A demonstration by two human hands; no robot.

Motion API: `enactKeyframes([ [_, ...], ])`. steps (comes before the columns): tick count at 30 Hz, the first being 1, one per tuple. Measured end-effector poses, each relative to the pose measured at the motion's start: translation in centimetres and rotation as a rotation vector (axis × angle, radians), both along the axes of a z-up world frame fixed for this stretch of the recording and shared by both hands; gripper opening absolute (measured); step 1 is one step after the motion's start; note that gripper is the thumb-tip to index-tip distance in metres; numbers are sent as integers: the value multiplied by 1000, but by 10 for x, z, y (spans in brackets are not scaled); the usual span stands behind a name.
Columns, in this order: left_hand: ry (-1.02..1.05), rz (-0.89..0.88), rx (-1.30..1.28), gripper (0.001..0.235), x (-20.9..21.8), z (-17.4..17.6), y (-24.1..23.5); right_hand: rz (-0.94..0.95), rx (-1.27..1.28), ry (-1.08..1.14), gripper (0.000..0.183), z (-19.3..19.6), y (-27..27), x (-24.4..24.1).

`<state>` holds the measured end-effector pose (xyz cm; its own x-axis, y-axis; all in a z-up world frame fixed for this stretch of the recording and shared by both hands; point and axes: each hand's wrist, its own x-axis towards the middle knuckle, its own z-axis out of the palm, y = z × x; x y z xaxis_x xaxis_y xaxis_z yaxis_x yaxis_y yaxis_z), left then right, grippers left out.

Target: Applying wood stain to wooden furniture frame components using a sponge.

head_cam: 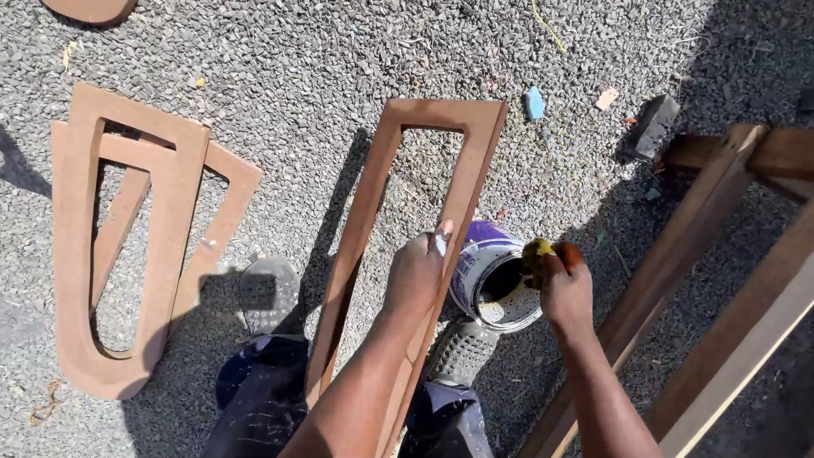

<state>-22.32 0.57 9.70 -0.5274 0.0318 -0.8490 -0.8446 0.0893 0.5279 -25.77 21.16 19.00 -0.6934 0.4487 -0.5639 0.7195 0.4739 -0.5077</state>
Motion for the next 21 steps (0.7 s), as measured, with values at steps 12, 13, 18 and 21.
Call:
enactKeyframes([
  [12,257,-634,-446,51,-42,-88,-3,285,50,-237,32,-271,58,125],
  [13,209,-589,-433,50,-37,-95,-4,359,85,-204,28,-287,63,130],
  [18,108,-519,-318,47,-28,-79,-26,660,219,-68,10,-351,106,144],
  [21,74,-452,-212,47,-26,-61,-41,892,340,60,6,-370,148,163],
])
